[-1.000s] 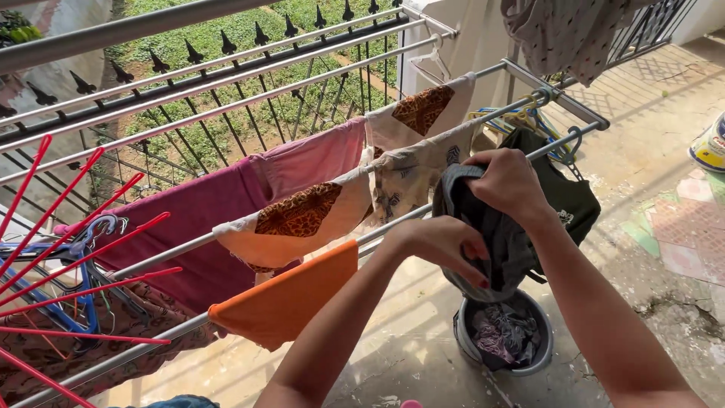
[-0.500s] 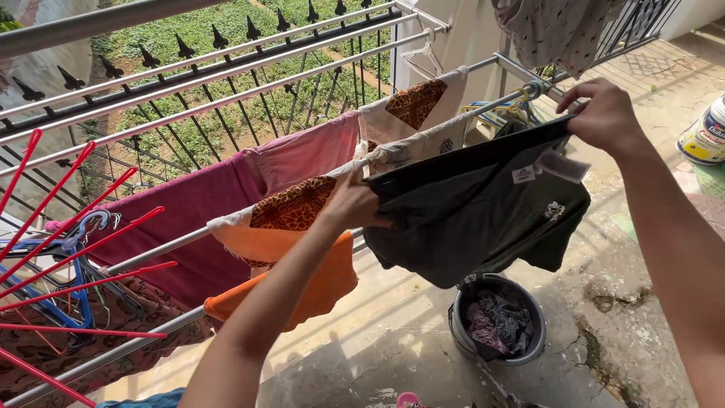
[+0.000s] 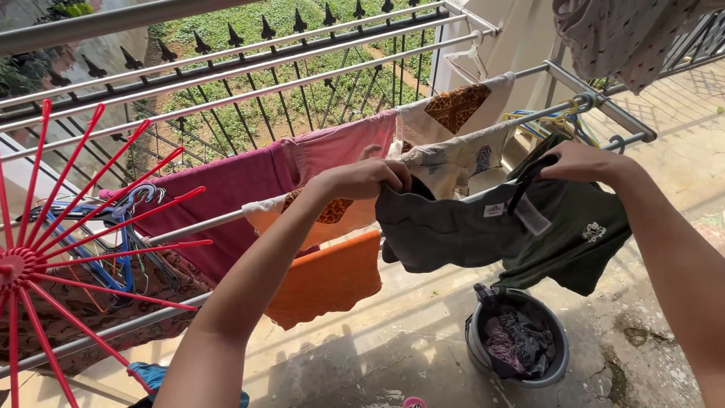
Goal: Hanging various items of clothing on a laundry rack.
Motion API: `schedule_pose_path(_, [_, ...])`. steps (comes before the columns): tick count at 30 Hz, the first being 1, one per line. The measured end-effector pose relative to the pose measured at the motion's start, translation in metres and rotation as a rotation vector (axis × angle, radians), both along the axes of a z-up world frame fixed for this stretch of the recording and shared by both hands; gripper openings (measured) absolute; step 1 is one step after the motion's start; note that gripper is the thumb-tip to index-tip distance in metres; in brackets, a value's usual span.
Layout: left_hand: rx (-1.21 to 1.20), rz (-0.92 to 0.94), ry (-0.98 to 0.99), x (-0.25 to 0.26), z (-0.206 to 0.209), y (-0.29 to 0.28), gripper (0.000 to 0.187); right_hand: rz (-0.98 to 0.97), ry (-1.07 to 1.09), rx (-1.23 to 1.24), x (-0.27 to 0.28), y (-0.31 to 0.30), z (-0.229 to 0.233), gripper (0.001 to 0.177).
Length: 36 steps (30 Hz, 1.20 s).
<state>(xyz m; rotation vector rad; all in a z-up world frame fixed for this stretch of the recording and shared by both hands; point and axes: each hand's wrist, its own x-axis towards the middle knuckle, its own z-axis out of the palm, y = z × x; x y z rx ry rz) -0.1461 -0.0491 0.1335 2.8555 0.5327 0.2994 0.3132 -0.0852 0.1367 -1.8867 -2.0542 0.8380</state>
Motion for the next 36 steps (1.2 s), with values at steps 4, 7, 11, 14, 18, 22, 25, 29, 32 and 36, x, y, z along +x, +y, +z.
schedule_pose_path(4, [-0.263,-0.177,-0.156,-0.014,-0.044,0.019,0.04,-0.006,-0.262,0.002,0.033,0.056,-0.058,0.044])
schedule_pose_path(7, [-0.811,-0.057,-0.19,-0.027,-0.043,0.02,0.024,-0.19,-0.17,-0.075,0.037,0.066,-0.071,0.039])
schedule_pose_path(11, [-0.447,0.061,0.004,-0.025,0.024,-0.029,0.027,-0.288,0.337,-0.565,0.008,0.039,-0.069,0.029])
schedule_pose_path(14, [-0.191,0.138,0.253,-0.025,0.026,-0.032,0.028,-0.137,0.373,-0.66,0.001,0.053,-0.089,0.044])
schedule_pose_path(18, [-0.199,0.202,0.267,-0.044,0.014,0.002,0.024,-0.263,0.489,-0.507,0.001,0.078,-0.099,0.026])
schedule_pose_path(22, [-0.048,-0.017,-0.031,-0.06,0.007,0.037,0.025,-0.224,0.892,-0.471,0.035,0.126,-0.126,0.018])
schedule_pose_path(25, [-0.801,0.058,-0.313,-0.061,-0.002,0.054,0.044,-0.215,0.815,-0.433,0.021,0.141,-0.122,0.031])
schedule_pose_path(29, [-0.615,0.355,-0.188,-0.048,0.027,0.03,0.044,-0.347,0.331,-0.266,-0.046,0.094,-0.045,0.024])
schedule_pose_path(32, [-0.07,0.384,0.068,-0.044,0.055,0.009,0.033,-0.406,0.514,-0.227,-0.034,0.11,-0.052,0.024])
schedule_pose_path(36, [0.124,0.399,0.219,-0.048,0.055,0.021,0.015,-0.185,0.628,0.162,-0.023,0.136,-0.069,0.055])
